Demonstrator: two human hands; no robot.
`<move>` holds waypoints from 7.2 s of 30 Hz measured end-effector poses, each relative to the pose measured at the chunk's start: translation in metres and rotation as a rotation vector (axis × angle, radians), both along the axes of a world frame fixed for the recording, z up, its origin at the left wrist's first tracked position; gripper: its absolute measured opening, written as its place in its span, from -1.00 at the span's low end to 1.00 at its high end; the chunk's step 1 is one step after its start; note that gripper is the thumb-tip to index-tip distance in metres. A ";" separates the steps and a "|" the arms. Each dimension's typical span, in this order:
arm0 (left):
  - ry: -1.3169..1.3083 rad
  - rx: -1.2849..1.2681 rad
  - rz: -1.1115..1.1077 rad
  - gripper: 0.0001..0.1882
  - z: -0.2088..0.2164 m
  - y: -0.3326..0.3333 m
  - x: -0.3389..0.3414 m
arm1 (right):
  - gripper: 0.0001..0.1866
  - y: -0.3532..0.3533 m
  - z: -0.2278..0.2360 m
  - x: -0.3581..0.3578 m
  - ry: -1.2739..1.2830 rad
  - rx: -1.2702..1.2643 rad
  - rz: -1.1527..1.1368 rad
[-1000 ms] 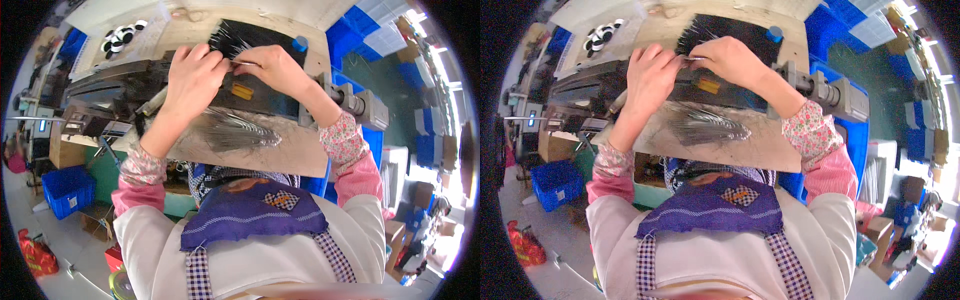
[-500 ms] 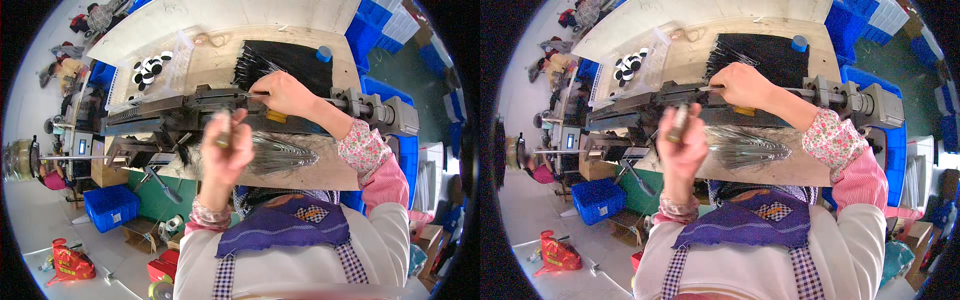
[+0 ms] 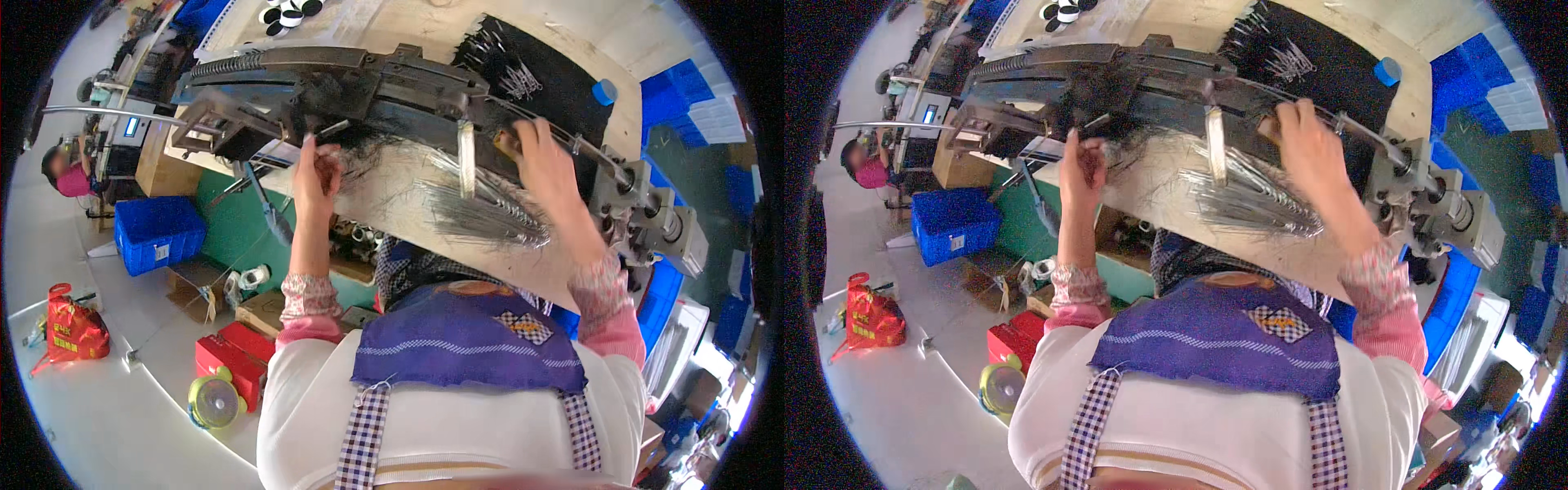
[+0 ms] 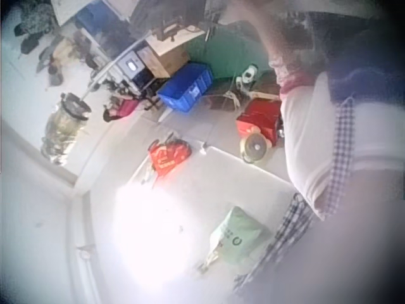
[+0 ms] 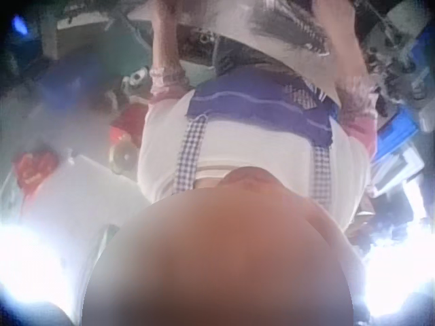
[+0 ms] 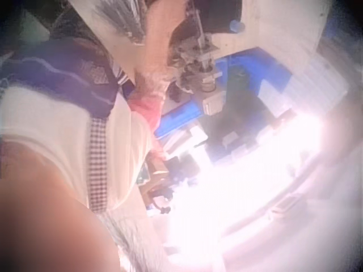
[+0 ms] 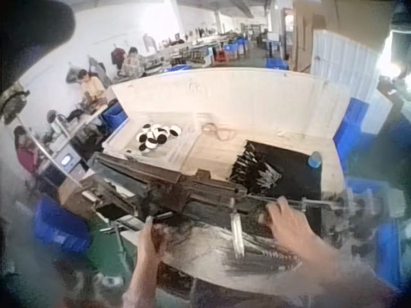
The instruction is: Assembling black hair fibers into small metallic or plastic tabs using a specialized machine and tools.
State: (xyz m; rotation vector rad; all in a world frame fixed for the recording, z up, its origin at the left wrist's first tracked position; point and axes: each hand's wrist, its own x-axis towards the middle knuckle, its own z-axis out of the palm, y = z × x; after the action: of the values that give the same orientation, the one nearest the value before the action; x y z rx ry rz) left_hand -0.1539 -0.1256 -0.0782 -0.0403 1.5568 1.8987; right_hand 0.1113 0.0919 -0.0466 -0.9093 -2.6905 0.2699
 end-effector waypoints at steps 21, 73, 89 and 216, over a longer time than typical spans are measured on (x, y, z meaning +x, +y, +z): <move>-0.200 0.424 -1.032 -0.72 0.069 0.146 0.174 | -0.78 -0.032 0.088 0.105 0.378 -0.438 -0.192; -0.573 0.836 -0.408 -0.30 0.075 0.127 0.160 | -0.88 0.041 0.093 -0.007 0.247 -0.027 0.295; -0.599 0.833 -0.444 -0.38 0.076 0.124 0.153 | -0.87 0.023 0.109 -0.005 0.444 -0.046 0.154; 0.500 0.014 -0.669 -0.81 0.043 0.089 0.135 | -0.78 0.036 0.052 -0.047 0.300 0.073 0.434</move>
State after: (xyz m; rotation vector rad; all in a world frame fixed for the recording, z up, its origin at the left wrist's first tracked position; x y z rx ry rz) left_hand -0.0193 -0.0362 -0.0353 0.9079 1.5884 1.4277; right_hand 0.0646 0.1280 0.0051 -0.2296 -2.5622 0.3616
